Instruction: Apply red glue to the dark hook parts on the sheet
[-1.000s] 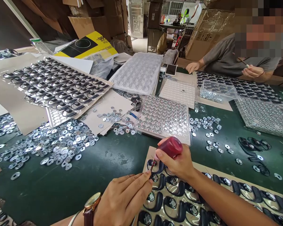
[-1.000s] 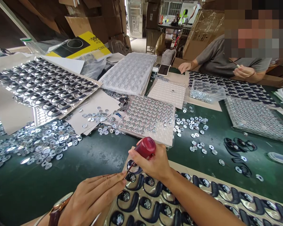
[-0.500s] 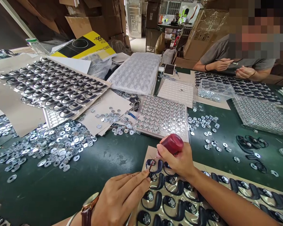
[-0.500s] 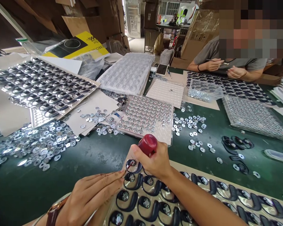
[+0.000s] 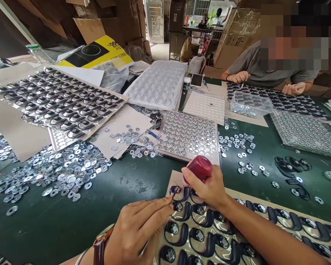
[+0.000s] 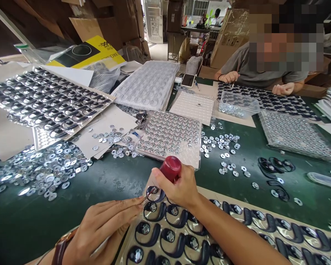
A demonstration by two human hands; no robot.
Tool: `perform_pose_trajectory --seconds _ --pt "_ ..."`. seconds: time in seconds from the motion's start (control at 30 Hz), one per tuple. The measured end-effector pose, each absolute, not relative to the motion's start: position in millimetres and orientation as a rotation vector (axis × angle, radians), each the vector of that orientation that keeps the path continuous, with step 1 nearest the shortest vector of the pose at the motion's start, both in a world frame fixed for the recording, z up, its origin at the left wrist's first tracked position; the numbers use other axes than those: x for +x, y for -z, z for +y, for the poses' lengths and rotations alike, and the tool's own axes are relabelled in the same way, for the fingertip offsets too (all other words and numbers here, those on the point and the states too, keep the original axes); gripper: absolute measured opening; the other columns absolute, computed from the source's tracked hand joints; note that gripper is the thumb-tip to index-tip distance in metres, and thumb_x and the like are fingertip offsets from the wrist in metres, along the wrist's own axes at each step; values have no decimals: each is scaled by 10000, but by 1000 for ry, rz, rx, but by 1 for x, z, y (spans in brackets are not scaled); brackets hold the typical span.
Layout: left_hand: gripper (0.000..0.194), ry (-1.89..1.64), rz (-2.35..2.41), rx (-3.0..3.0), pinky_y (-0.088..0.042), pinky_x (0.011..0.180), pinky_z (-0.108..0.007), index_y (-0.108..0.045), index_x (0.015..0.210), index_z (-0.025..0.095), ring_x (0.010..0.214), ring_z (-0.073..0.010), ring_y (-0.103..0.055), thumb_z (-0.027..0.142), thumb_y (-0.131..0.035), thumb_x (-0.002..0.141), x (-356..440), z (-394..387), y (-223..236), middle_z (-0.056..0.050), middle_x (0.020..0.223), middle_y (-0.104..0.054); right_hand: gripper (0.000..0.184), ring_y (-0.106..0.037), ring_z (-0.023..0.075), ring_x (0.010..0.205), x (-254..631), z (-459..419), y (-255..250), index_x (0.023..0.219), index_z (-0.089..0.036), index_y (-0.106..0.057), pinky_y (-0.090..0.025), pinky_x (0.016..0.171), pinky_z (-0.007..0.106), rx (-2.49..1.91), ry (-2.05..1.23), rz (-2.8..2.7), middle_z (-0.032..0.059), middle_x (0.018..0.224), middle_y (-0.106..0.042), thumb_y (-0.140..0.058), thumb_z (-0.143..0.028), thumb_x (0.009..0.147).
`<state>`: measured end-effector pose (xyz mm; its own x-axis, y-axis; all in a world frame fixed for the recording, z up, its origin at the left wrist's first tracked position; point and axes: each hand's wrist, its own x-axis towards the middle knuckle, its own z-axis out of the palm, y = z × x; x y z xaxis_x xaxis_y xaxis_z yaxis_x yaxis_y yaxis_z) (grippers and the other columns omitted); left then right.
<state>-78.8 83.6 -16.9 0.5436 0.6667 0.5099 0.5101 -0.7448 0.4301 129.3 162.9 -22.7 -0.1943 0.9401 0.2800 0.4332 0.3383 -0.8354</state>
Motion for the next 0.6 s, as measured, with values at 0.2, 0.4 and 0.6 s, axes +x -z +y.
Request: perform_pose_trajectory --seconds 0.2,0.4,0.6 --pt "330 -1025 1019 2433 -573 824 -244 -588 1132 84 1030 -184 -665 8 -478 830 -80 84 18 -149 1109 -679 270 -557 129 445 131 161 27 663 -181 -641 -490 474 253 -1214 -811 -1745 -9 495 -581 -602 -381 839" --pt "280 -1060 1057 2323 -578 833 -224 -608 1098 115 993 -173 -682 33 -491 858 -78 89 13 -102 1071 -701 269 -550 127 441 131 161 28 648 -185 -643 -489 468 250 -1191 -833 -1752 -13 484 -569 -611 -375 836" --pt "270 -1103 1088 2120 -591 831 -267 -618 1088 151 956 -182 -694 41 -509 867 -80 94 12 -74 1038 -712 268 -551 126 439 130 161 24 647 -184 -647 -488 464 248 -1183 -848 -1755 -14 480 -562 -603 -367 838"
